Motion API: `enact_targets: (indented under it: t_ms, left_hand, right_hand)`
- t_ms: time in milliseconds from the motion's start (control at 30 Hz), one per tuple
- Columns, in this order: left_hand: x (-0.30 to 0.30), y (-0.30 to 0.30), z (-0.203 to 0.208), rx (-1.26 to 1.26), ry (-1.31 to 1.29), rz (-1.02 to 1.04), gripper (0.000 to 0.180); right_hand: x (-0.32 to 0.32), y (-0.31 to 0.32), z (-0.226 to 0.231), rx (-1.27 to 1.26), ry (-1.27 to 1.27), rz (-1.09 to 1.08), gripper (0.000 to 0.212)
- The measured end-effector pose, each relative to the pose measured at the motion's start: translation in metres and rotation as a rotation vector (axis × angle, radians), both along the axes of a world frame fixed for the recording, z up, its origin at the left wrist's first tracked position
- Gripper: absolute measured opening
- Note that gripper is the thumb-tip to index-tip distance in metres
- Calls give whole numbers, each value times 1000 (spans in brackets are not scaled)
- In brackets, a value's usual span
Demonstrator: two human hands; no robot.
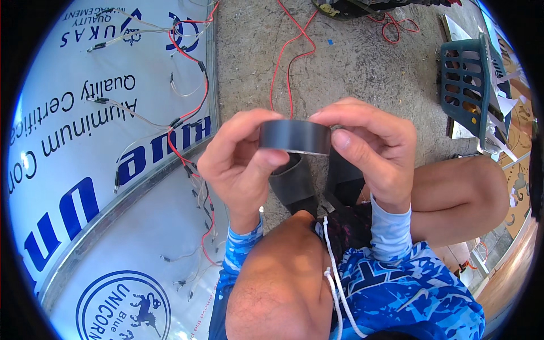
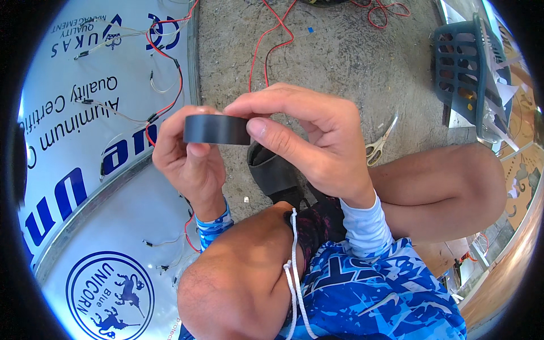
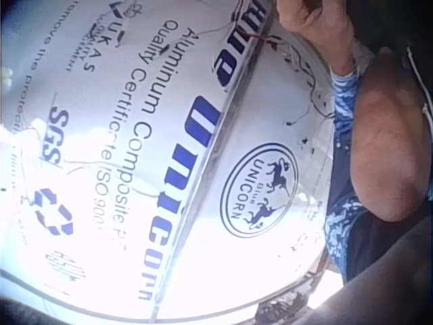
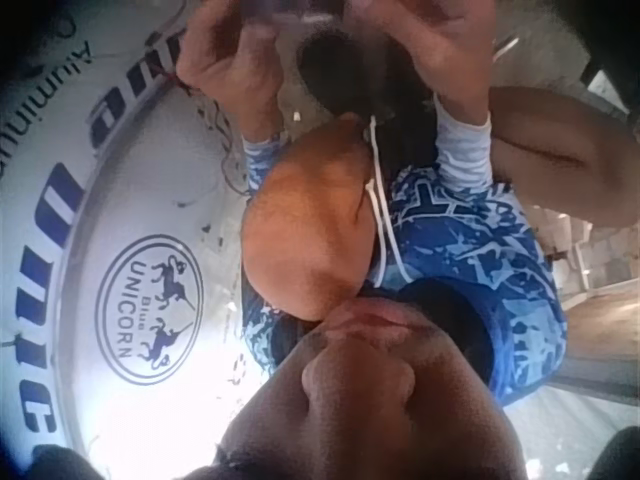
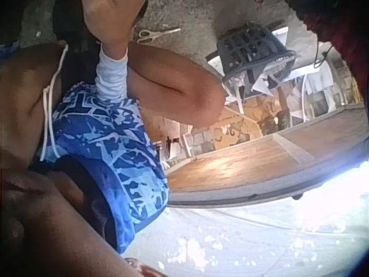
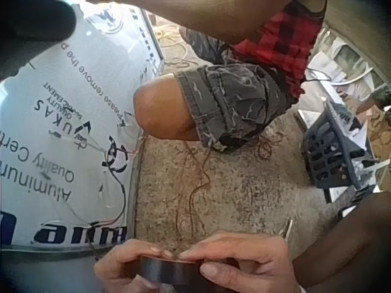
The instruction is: Applying electrical tape and connecting wires on a large composite aluminum sign panel.
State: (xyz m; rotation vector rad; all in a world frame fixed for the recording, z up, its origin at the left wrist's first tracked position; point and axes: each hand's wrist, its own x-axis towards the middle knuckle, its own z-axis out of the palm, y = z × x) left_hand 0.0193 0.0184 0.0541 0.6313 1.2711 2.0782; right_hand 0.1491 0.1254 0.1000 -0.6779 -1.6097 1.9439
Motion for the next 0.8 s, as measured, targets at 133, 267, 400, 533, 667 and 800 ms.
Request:
enact_targets:
  t_ms: [133, 267, 400, 533, 667, 800]
  left_hand:
    - [-8, 5, 14, -60, 548, 83, 46]
    - [-16, 13, 25, 16, 853, 117, 47]
    - [-16, 17, 37, -25, 922, 162, 43]
    - [-21, 17, 43, -46, 940, 141, 44]
    - [-26, 14, 43, -76, 845, 39, 48]
    - [-27, 10, 44, -88, 692, -57, 71]
  right_hand:
    - [3, -2, 13, 262, -143, -151, 19]
    - [4, -7, 27, 581, -151, -155, 26]
    - [-3, -13, 32, 765, -194, -212, 33]
    - [-8, -14, 32, 774, -189, -235, 33]
    - [-11, -13, 27, 725, -233, -268, 29]
    - [-10, -13, 21, 525, -244, -247, 21]
